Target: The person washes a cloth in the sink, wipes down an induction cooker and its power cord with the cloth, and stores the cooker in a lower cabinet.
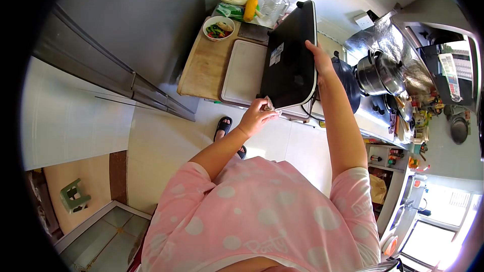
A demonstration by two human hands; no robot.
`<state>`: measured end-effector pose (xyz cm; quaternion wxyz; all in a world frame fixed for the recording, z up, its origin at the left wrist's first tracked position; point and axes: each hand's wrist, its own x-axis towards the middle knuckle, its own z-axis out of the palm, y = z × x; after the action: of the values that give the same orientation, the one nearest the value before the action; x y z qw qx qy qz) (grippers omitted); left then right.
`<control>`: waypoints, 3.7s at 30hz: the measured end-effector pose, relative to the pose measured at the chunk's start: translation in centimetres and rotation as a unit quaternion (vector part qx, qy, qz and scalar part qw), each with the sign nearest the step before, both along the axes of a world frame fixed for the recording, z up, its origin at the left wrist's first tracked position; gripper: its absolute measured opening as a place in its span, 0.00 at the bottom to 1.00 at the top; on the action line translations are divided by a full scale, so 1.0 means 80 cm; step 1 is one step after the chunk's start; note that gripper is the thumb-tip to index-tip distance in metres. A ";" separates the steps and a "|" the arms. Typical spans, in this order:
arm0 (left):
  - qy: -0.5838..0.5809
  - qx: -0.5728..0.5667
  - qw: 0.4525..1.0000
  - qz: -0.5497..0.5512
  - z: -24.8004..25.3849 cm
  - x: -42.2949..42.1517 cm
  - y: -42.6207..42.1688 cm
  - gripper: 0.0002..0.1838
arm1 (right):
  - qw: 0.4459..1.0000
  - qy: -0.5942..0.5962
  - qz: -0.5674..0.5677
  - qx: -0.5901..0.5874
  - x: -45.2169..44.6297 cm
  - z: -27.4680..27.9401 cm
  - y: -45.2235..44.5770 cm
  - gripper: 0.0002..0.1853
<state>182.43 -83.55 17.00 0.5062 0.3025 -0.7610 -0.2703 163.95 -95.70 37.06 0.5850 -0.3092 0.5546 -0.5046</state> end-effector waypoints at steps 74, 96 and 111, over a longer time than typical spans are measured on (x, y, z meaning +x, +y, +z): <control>0.114 0.311 0.942 0.050 0.003 -0.091 -0.460 0.14 | 0.910 0.407 0.044 0.065 -0.060 0.039 -0.001 0.47; 0.084 0.186 0.979 0.008 0.035 -0.089 -0.437 0.19 | 0.903 0.405 0.064 0.127 -0.099 0.029 0.068 0.51; 0.033 0.304 0.942 -0.138 0.099 -0.134 -0.433 0.10 | 0.884 0.451 0.062 0.106 -0.075 0.051 0.056 0.47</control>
<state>171.68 -118.16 24.91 0.3728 0.3251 -0.6595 -0.5660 157.95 -91.22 41.11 0.3312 -0.4732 0.7884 -0.2116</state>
